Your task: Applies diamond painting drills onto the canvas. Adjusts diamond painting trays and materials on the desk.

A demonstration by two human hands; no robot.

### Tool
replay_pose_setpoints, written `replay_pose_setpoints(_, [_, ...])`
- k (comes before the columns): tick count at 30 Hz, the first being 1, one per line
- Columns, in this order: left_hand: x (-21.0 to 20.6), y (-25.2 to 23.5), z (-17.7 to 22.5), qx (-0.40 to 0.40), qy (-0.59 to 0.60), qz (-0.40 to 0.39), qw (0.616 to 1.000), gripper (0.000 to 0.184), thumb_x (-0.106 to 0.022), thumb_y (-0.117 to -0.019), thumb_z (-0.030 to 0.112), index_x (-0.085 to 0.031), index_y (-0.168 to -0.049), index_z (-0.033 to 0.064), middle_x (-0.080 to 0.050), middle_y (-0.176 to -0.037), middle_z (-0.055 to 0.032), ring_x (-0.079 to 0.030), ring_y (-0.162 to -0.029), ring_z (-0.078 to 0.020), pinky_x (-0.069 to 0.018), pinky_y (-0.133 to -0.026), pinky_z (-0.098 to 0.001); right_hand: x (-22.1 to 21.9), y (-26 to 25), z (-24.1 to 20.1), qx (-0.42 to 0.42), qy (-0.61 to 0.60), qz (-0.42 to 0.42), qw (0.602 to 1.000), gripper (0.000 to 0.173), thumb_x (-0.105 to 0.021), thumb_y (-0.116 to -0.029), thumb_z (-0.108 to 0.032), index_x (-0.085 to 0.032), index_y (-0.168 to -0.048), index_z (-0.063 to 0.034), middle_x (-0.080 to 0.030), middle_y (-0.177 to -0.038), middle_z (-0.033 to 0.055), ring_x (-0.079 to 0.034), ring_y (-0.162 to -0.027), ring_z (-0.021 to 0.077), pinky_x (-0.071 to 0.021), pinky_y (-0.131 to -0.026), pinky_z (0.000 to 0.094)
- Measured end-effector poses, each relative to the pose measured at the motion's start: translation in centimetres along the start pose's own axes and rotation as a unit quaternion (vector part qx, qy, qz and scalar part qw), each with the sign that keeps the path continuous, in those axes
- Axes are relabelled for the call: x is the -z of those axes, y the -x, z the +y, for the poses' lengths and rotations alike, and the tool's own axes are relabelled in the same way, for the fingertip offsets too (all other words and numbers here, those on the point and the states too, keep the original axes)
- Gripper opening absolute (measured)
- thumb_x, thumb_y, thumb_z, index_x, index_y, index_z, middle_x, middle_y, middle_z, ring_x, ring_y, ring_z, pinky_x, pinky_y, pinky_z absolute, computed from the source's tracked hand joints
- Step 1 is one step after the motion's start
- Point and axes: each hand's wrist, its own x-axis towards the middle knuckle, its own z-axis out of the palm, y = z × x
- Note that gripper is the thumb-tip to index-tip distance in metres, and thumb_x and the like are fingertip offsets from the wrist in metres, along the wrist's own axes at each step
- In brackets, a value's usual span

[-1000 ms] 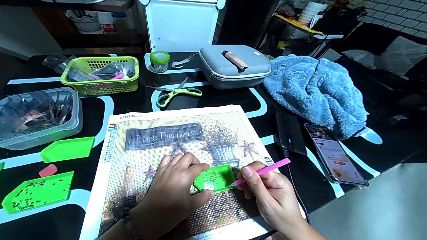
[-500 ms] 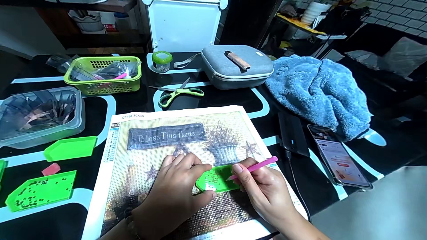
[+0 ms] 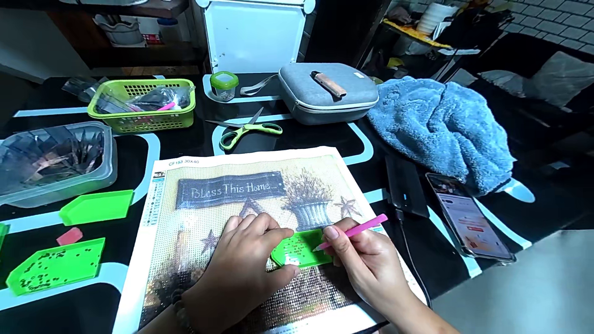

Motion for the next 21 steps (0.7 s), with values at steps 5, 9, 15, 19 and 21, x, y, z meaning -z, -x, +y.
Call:
replay_pose_setpoints(5, [0.0,0.0,0.0,0.0,-0.002,0.003,1.0,0.044,-0.063,-0.0831,0.059,-0.078,-0.112,0.0296,-0.069,-0.096,0.0104,-0.062,-0.086,-0.0079,-0.0452,-0.081,-0.0371,0.0,0.1,0.1,0.004,0.016,-0.004,1.0,0.032,-0.05,-0.1095,-0.029,-0.066,-0.091,-0.009,-0.064,-0.073,-0.0052,-0.06,-0.064,-0.0037,-0.0503,-0.057,0.0117])
replay_pose_setpoints(9, [0.0,0.0,0.1,0.0,-0.001,0.005,1.0,0.044,-0.064,-0.0821,0.059,-0.079,-0.112,0.0297,-0.069,-0.096,0.0104,-0.063,-0.086,-0.0077,-0.0454,-0.081,-0.0366,0.3,0.2,-0.2,-0.022,-0.028,0.013,0.999,0.031,-0.05,-0.1094,-0.029,-0.066,-0.091,-0.0105,-0.065,-0.075,-0.0058,-0.061,-0.064,-0.003,-0.0513,-0.057,0.012])
replay_pose_setpoints(15, [-0.2,0.0,-0.1,-0.004,-0.001,0.012,1.0,0.044,-0.063,-0.0821,0.059,-0.079,-0.112,0.0303,-0.068,-0.095,0.011,-0.062,-0.085,-0.0072,-0.0453,-0.08,-0.0366,0.5,1.7,-0.5,-0.068,-0.1,0.004,0.993,0.029,-0.049,-0.1098,-0.025,-0.065,-0.091,-0.0093,-0.066,-0.075,-0.0059,-0.061,-0.062,-0.0031,-0.0507,-0.055,0.012])
replay_pose_setpoints(19, [-0.2,0.1,-0.1,-0.001,0.002,0.014,1.0,0.043,-0.063,-0.0821,0.06,-0.079,-0.11,0.0302,-0.069,-0.094,0.0109,-0.063,-0.085,-0.0075,-0.0461,-0.079,-0.037,0.4,2.0,-0.2,-0.056,-0.082,0.005,0.995,0.029,-0.049,-0.1099,-0.025,-0.064,-0.09,-0.0096,-0.065,-0.074,-0.0062,-0.06,-0.063,-0.004,-0.0497,-0.055,0.0113])
replay_pose_setpoints(21, [-0.2,0.1,-0.1,0.001,0.002,0.011,1.0,0.044,-0.063,-0.0818,0.06,-0.079,-0.11,0.0308,-0.069,-0.095,0.0115,-0.063,-0.086,-0.0068,-0.0461,-0.08,-0.037,0.4,1.9,-0.2,-0.052,-0.078,0.005,0.996,0.029,-0.049,-0.1099,-0.025,-0.064,-0.09,-0.0092,-0.065,-0.074,-0.0059,-0.06,-0.063,-0.004,-0.0497,-0.055,0.0114])
